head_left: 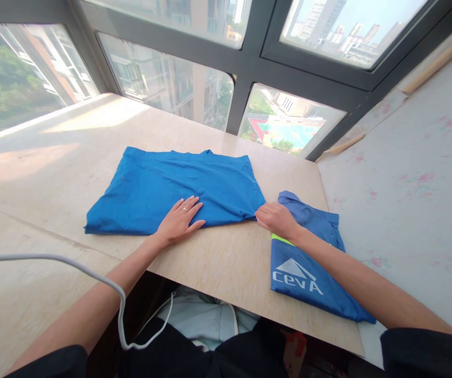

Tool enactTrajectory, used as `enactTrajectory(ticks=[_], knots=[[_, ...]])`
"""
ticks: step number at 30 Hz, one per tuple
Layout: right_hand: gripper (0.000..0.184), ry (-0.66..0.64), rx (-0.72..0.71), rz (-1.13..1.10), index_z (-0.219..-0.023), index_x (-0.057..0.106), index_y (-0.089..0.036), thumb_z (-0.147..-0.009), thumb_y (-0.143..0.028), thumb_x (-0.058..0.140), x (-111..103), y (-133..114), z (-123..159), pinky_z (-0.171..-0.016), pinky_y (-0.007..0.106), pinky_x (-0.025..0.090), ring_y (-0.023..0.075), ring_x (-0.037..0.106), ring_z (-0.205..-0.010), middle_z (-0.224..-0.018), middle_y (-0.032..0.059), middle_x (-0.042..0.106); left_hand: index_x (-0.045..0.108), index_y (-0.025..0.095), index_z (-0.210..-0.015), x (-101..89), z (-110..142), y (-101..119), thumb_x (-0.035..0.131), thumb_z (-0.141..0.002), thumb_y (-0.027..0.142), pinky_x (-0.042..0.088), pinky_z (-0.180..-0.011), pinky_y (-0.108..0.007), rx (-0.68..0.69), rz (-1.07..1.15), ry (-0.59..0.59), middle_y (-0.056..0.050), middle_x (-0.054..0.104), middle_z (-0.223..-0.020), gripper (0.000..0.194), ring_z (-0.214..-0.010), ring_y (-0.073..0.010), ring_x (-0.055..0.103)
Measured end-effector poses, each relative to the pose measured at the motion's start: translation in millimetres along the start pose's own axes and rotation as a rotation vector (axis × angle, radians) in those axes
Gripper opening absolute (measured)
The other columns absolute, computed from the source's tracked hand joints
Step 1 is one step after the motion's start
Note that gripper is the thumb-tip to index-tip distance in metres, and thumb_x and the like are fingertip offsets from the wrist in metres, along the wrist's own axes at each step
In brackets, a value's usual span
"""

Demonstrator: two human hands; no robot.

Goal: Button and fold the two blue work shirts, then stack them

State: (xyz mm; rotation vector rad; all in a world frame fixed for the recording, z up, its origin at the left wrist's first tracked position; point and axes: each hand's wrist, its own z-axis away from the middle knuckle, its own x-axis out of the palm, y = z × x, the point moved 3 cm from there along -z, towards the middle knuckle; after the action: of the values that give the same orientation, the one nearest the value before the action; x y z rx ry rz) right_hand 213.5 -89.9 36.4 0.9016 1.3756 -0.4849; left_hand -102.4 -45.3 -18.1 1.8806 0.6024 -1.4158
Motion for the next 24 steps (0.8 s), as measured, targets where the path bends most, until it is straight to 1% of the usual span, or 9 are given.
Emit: enactTrajectory(ticks=[3,7,11,13,15,16,18,21,24], knots=[[0.019,-0.023,0.015,0.023,-0.079,0.066,-0.015,-0.093,-0.015,0.053,0,6,-2,-0.067,0.032,0.024,0.0172,0.052,-0.076,-0.080,0.0060,0.067,0.044,0.016,-0.148,0.3,0,0,0.032,-0.099,0.061,0.022,-0.125,-0.048,-0.010,-0.017,-0.015,-0.013,0.036,-0.159,0.068,-0.150,-0.0253,0.028],[0.018,-0.040,0.004,0.019,-0.078,0.066,-0.015,-0.092,-0.015,0.054,1,15,-5,-0.066,0.032,0.023,0.0177,0.052,-0.075,-0.080,0.0065,0.067,0.044,0.018,-0.148,0.9,0,0,0.032,-0.098,0.061,0.022,-0.125,-0.048,-0.005,-0.019,0.004,-0.011,0.038,-0.158,0.066,-0.150,-0.0249,0.029],[0.018,-0.021,0.033,-0.024,-0.079,0.065,-0.014,-0.092,-0.015,0.052,-2,13,-3,-0.067,0.032,0.025,0.0178,0.051,-0.075,-0.079,0.0072,0.066,0.044,0.018,-0.148,1.9,0,-1,0.032,-0.098,0.061,0.022,-0.125,-0.047,-0.009,-0.018,-0.006,-0.012,0.037,-0.159,0.067,-0.150,-0.0253,0.029],[0.017,0.001,0.057,-0.051,-0.085,0.065,-0.014,-0.095,-0.022,0.053,-4,9,1,-0.069,0.031,0.026,0.0183,0.052,-0.077,-0.081,0.0076,0.065,0.044,0.017,-0.148,1.9,0,-1,0.032,-0.098,0.061,0.022,-0.125,-0.047,-0.013,-0.016,-0.010,-0.012,0.036,-0.159,0.068,-0.150,-0.0255,0.028],[0.019,0.011,0.046,-0.055,-0.091,0.065,-0.013,-0.096,-0.030,0.056,-5,4,6,-0.070,0.030,0.028,0.0193,0.052,-0.080,-0.086,0.0084,0.064,0.044,0.017,-0.148,1.6,0,0,0.032,-0.098,0.061,0.022,-0.125,-0.047,-0.014,-0.011,-0.003,-0.012,0.037,-0.159,0.067,-0.150,-0.0254,0.029],[0.019,0.007,0.030,-0.046,-0.092,0.064,-0.013,-0.096,-0.031,0.057,-4,2,8,-0.069,0.030,0.028,0.0194,0.052,-0.081,-0.087,0.0086,0.064,0.044,0.018,-0.148,1.5,0,0,0.033,-0.098,0.061,0.022,-0.125,-0.048,-0.014,-0.006,0.002,-0.011,0.037,-0.159,0.067,-0.150,-0.0253,0.029],[0.016,-0.015,-0.005,-0.022,-0.087,0.064,-0.014,-0.096,-0.025,0.056,-2,-1,12,-0.068,0.030,0.026,0.0185,0.050,-0.079,-0.086,0.0081,0.062,0.045,0.019,-0.148,1.6,0,0,0.034,-0.098,0.060,0.022,-0.125,-0.048,-0.014,0.005,0.011,-0.011,0.038,-0.159,0.066,-0.150,-0.0253,0.030],[0.023,-0.022,-0.024,-0.013,-0.079,0.064,-0.015,-0.096,-0.010,0.049,2,2,17,-0.066,0.031,0.024,0.0168,0.046,-0.074,-0.080,0.0068,0.060,0.045,0.020,-0.148,2.1,0,-1,0.035,-0.098,0.061,0.022,-0.125,-0.048,-0.013,0.010,0.012,-0.011,0.039,-0.158,0.065,-0.149,-0.0257,0.030],[0.024,0.007,-0.067,-0.021,-0.079,0.065,-0.015,-0.095,-0.007,0.048,2,7,20,-0.067,0.031,0.024,0.0168,0.045,-0.074,-0.079,0.0066,0.060,0.044,0.020,-0.148,2.2,0,-1,0.034,-0.098,0.061,0.022,-0.125,-0.048,-0.010,0.001,0.011,-0.011,0.039,-0.158,0.066,-0.150,-0.0252,0.030]])
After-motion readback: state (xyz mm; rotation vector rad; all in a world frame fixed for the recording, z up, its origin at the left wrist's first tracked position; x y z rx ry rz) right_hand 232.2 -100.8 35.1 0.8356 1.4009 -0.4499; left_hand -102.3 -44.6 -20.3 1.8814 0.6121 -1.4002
